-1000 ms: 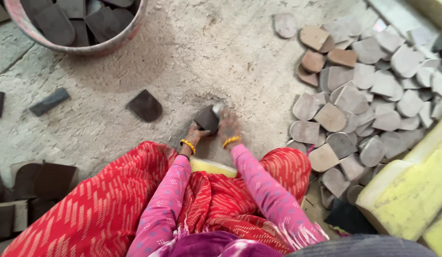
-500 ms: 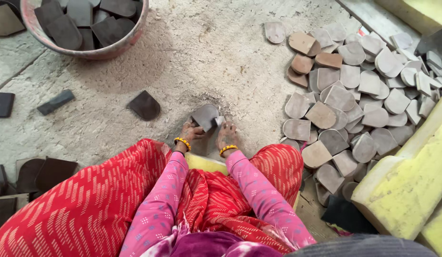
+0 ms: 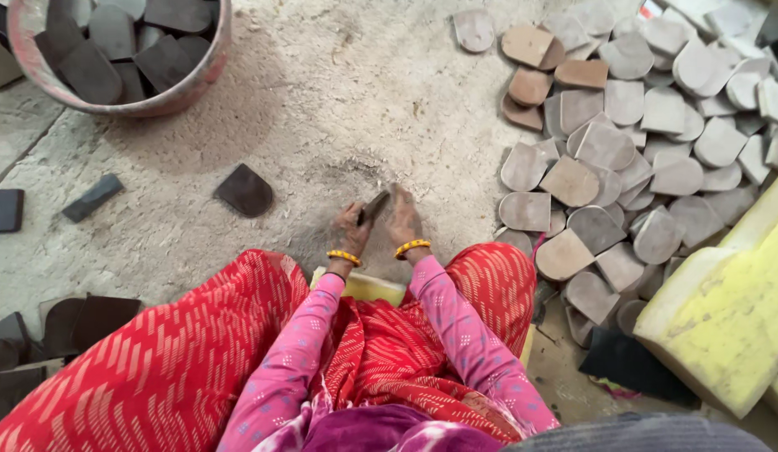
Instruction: The person sits on the floor and rubs small shaped stone pieces by hand against a flat abrasive stone slab, smoothing their surfaces. Finished pieces are placed into a large bowl of similar pieces, and the person repeats the rubbing on one piece after another.
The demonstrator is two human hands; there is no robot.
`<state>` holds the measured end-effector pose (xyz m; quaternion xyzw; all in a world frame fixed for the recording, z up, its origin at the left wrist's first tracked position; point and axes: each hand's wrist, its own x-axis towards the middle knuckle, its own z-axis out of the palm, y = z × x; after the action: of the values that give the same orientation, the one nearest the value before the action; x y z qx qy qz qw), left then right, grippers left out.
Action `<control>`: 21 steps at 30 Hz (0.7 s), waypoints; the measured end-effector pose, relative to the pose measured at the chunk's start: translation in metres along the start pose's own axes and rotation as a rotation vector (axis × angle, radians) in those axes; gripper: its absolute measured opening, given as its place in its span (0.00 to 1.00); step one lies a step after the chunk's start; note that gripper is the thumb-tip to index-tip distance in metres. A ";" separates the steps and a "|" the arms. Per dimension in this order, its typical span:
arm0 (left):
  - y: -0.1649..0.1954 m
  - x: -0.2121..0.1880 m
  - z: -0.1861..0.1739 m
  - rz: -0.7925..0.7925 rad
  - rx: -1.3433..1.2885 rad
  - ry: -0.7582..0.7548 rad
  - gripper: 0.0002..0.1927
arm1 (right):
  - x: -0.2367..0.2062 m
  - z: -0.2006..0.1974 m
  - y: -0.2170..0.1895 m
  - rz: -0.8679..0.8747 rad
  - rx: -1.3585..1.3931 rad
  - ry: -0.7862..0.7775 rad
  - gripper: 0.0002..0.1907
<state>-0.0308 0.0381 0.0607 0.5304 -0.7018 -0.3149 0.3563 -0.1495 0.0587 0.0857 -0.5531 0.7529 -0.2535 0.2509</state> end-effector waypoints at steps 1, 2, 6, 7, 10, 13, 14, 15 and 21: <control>-0.002 -0.002 0.007 0.019 0.063 -0.017 0.16 | -0.005 0.003 0.001 -0.025 -0.029 -0.008 0.40; -0.004 -0.002 0.014 0.040 0.125 -0.032 0.15 | -0.011 0.007 0.001 -0.035 -0.106 -0.023 0.40; -0.013 0.004 0.040 0.186 -0.127 -0.006 0.10 | -0.027 0.021 0.005 -0.099 -0.400 0.008 0.44; -0.015 0.006 0.043 0.060 -0.174 -0.058 0.10 | -0.026 0.023 0.007 -0.116 -0.471 0.049 0.46; -0.013 0.014 0.045 -0.155 -0.265 -0.148 0.11 | -0.007 0.024 0.011 -0.058 -0.456 -0.056 0.38; -0.013 0.025 0.043 0.123 -0.212 -0.076 0.14 | 0.019 0.018 0.013 0.050 -0.559 -0.195 0.31; -0.012 0.024 0.042 0.252 -0.182 -0.040 0.16 | 0.023 0.015 0.012 0.088 -0.490 -0.268 0.32; -0.012 0.024 0.043 0.208 -0.246 -0.042 0.17 | 0.025 0.013 0.012 0.122 -0.421 -0.334 0.33; -0.013 0.015 0.052 -0.387 -0.927 -0.275 0.22 | -0.004 0.020 0.012 -0.139 -0.478 -0.091 0.42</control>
<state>-0.0701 0.0240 0.0241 0.3906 -0.4180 -0.7196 0.3935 -0.1440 0.0637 0.0628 -0.6578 0.7397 -0.0596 0.1287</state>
